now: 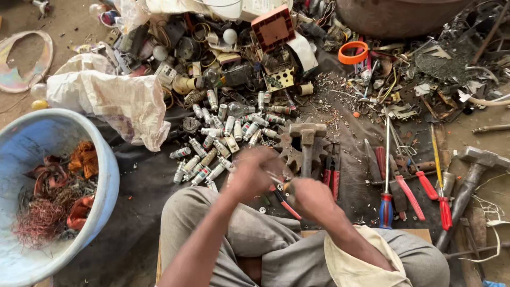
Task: The person disassembles an electronic component by using a screwdriver and pliers to pry off parts, then uses a hammer to strike the casing to loosen internal elements.
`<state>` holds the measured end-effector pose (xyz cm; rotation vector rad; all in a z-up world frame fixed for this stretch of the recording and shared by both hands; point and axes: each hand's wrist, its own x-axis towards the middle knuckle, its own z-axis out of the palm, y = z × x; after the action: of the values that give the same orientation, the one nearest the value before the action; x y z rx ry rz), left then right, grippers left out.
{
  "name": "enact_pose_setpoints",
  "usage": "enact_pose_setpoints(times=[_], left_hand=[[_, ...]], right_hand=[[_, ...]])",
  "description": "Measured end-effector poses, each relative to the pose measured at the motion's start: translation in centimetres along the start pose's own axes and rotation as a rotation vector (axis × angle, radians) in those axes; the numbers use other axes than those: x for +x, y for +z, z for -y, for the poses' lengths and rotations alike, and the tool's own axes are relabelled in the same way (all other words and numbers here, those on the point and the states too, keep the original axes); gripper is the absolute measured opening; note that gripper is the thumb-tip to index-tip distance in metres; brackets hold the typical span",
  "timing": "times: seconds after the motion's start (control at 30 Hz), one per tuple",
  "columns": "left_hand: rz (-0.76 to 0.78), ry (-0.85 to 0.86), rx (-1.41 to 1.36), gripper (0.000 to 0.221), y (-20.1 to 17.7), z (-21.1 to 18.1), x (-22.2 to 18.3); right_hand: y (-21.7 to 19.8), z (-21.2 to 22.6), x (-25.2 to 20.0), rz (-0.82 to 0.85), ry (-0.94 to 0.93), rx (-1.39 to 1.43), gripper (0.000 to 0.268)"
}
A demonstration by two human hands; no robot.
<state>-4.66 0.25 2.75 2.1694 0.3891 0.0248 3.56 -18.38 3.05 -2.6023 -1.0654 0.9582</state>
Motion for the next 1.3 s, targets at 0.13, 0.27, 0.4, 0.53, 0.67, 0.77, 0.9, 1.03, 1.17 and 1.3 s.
enact_pose_setpoints(times=[0.13, 0.27, 0.4, 0.53, 0.67, 0.77, 0.9, 1.03, 1.17, 1.3], left_hand=[[-0.103, -0.252, 0.405, 0.035, -2.5, 3.0, 2.6], [0.132, -0.32, 0.49, 0.04, -0.2, 5.1, 2.4], [0.194, -0.331, 0.405, 0.03, 0.3, 6.9, 3.9], [0.13, -0.345, 0.306, 0.04, -1.3, 5.3, 2.9], [0.026, -0.2, 0.127, 0.043, -3.5, 4.0, 1.3], [0.021, -0.195, -0.025, 0.045, -4.1, 3.2, 0.6], [0.142, -0.263, -0.134, 0.047, -4.2, 2.2, 0.7], [0.241, -0.32, -0.094, 0.039, -5.0, 3.5, 0.9], [0.076, -0.478, 0.202, 0.04, -7.6, 7.6, 1.3], [-0.067, -0.528, 0.404, 0.041, -6.7, 8.8, 2.2]], right_hand=[[1.8, 1.0, -0.1, 0.095, -0.042, -0.199, 0.025], [3.7, 0.8, 0.1, 0.007, -0.235, -0.165, 0.026], [3.9, 1.1, 0.1, 0.018, -0.256, -0.212, 0.025], [1.9, 1.7, 0.1, 0.039, -0.121, -0.074, 0.044], [1.0, 0.8, 0.9, -0.261, 0.01, 0.133, 0.048], [0.2, 0.4, 1.3, -0.567, 0.05, 0.268, 0.043], [-1.6, 0.6, 1.1, -0.341, 0.326, 0.908, 0.058], [-0.8, -0.3, 2.1, -0.22, -0.013, 0.972, 0.061], [0.2, -0.4, 2.5, -0.353, 0.064, 0.804, 0.049], [-0.4, 0.1, 2.3, -0.435, 0.167, 0.655, 0.043]])
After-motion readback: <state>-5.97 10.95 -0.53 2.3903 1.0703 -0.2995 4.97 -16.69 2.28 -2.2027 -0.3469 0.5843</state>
